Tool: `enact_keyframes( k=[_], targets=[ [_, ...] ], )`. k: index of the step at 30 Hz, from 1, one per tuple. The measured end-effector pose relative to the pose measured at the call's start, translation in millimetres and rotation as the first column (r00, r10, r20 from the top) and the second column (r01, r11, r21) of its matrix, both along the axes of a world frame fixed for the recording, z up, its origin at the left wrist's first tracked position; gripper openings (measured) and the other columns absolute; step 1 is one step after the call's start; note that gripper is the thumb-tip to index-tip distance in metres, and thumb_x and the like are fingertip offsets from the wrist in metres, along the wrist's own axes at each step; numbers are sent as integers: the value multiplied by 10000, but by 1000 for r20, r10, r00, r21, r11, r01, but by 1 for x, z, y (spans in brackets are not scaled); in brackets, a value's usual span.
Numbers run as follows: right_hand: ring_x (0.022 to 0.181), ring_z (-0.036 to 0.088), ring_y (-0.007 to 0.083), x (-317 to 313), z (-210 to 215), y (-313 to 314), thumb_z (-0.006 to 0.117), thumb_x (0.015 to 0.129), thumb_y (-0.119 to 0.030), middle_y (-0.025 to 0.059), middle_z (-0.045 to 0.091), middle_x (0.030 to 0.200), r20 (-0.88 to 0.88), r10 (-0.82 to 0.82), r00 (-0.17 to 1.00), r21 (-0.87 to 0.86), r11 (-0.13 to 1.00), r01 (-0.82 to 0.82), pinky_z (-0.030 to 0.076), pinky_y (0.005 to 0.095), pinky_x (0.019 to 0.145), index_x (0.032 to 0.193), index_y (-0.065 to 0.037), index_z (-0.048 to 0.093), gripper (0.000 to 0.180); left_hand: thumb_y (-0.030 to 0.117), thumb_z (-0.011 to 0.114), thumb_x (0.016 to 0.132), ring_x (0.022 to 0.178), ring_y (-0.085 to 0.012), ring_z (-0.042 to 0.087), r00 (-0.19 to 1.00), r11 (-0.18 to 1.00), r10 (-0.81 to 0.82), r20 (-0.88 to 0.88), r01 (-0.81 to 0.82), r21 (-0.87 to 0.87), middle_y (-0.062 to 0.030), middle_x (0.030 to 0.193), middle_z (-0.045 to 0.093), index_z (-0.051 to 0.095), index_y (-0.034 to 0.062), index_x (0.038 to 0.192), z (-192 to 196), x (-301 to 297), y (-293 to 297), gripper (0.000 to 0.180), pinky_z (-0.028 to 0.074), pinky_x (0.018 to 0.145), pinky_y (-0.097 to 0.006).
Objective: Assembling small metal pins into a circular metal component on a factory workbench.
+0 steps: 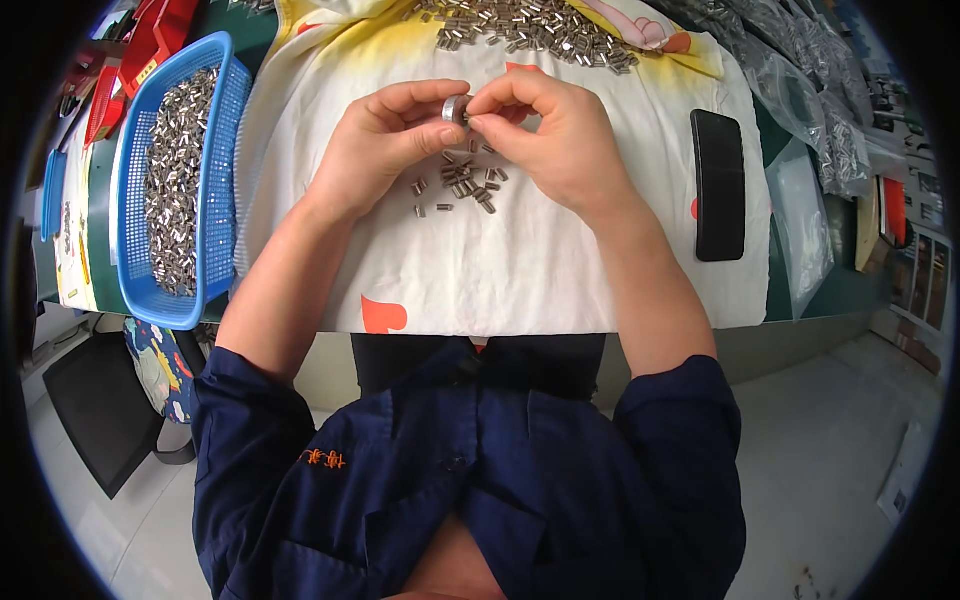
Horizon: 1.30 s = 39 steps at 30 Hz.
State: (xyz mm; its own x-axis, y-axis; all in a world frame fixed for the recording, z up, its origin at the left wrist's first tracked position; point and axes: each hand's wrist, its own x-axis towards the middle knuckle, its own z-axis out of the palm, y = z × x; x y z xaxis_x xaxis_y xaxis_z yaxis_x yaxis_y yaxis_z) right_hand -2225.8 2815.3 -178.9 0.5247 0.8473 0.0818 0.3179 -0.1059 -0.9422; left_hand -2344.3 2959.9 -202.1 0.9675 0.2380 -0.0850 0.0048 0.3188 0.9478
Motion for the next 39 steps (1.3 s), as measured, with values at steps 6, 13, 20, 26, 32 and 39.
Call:
enact_keyframes(
  k=[6, 13, 20, 26, 32, 39],
  targets=[
    [673, 577, 121, -14, 7, 3, 622, 735, 3, 49, 607, 738, 424, -70, 903, 13, 997, 72, 464, 233, 634, 796, -11, 606, 64, 66, 661, 785, 836, -111, 610, 997, 984, 59, -49, -49, 173, -86, 933, 643, 554, -41, 1111, 4, 0, -5, 359, 493, 768, -222],
    [710, 566, 99, -3, 13, -4, 633, 731, 3, 32, 618, 789, 209, 22, 978, -50, 999, -11, 448, 223, 650, 832, -6, 613, 104, 70, 682, 767, 850, -96, 605, 999, 992, 22, -39, -17, 126, -81, 937, 647, 567, -35, 1100, 6, -1, -6, 368, 494, 764, -219],
    [670, 580, 137, 35, 8, 5, 614, 756, -70, 49, 616, 743, 210, 22, 977, -147, 989, 10, 455, 253, 624, 915, -42, 620, 161, 73, 695, 755, 822, -66, 583, 994, 991, -79, -79, 87, 104, -28, 900, 640, 604, 8, 1068, 3, -5, -7, 333, 484, 766, -208],
    [785, 579, 223, 68, -16, 37, 571, 775, -132, 72, 597, 879, 829, 137, 543, -254, 956, 146, 452, 308, 708, 923, -69, 637, 174, 74, 692, 758, 818, -55, 571, 992, 990, -96, -79, 103, 97, -12, 902, 634, 611, 14, 1059, 5, -3, -5, 318, 481, 763, -206],
    [725, 584, 179, 32, -4, 23, 563, 786, -97, 75, 623, 830, 487, -55, 872, -244, 950, 197, 455, 282, 664, 879, -50, 643, 130, 69, 677, 771, 843, -71, 581, 999, 995, -4, -42, 9, 98, -32, 922, 634, 572, -16, 1096, 2, -2, -1, 352, 480, 780, -210],
    [666, 545, 82, -2, -7, 9, 617, 778, -47, 4, 620, 753, -19, -40, 999, 108, 993, 42, 449, 213, 631, 872, -13, 642, 103, 53, 658, 786, 871, -123, 597, 998, 998, 62, 21, -62, -18, -84, 983, 614, 533, -48, 1126, 1, -1, 1, 376, 491, 786, -236]
  ],
)
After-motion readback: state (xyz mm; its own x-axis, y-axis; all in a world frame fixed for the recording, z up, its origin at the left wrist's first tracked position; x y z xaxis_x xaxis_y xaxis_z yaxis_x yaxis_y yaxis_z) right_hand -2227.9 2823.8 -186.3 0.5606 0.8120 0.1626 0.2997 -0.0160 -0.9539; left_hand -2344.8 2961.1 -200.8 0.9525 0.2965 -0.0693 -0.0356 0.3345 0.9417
